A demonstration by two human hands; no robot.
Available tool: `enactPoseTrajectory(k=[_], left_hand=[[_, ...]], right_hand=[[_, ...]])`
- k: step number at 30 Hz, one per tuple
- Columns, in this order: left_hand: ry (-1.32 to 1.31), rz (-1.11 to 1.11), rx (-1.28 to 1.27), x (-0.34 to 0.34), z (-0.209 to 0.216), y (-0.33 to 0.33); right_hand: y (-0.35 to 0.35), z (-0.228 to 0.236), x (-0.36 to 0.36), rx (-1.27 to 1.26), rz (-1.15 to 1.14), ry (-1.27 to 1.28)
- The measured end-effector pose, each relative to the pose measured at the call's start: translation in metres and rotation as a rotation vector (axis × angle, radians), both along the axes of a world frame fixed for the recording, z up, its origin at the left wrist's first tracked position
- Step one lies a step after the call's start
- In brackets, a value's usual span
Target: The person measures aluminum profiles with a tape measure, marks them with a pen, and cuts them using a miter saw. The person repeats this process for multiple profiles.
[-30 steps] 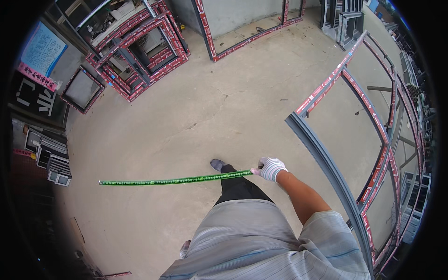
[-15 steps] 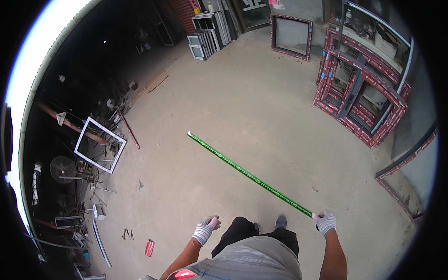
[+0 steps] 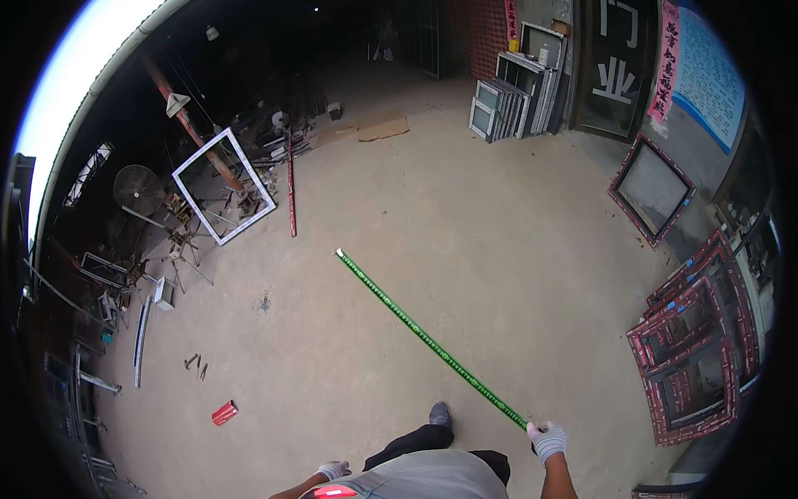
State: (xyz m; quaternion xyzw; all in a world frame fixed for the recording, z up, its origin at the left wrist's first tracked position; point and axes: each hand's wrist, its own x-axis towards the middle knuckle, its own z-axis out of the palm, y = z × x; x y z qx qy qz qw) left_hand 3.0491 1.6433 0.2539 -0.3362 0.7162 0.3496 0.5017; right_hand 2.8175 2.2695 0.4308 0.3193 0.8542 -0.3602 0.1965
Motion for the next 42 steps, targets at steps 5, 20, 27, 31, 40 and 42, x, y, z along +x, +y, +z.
enactPoseTrajectory(k=[5, 20, 27, 31, 40, 42], left_hand=[[0.354, 0.799, 0.08, -0.247, 0.114, 0.016], [0.093, 0.849, -0.062, -0.518, 0.09, -0.084], [0.332, 1.343, -0.049, -0.648, 0.121, -0.179], [0.225, 1.317, 0.024, -0.732, 0.099, -0.211], [0.284, 1.12, -0.046, -0.993, 0.073, -0.448], [0.426, 1.098, -0.02, -1.073, 0.099, -0.515]], right_hand=[[-0.059, -0.006, -0.099, -0.091, -0.016, -0.017], [-0.226, 0.018, -0.585, -0.086, 0.244, -0.112], [-0.37, 0.061, -0.843, 0.033, 0.52, 0.046], [-0.452, 0.039, -0.955, 0.034, 0.572, 0.094], [-0.607, 0.032, -1.088, -0.019, 0.324, -0.079], [-0.635, 0.037, -1.108, -0.047, 0.275, -0.092]])
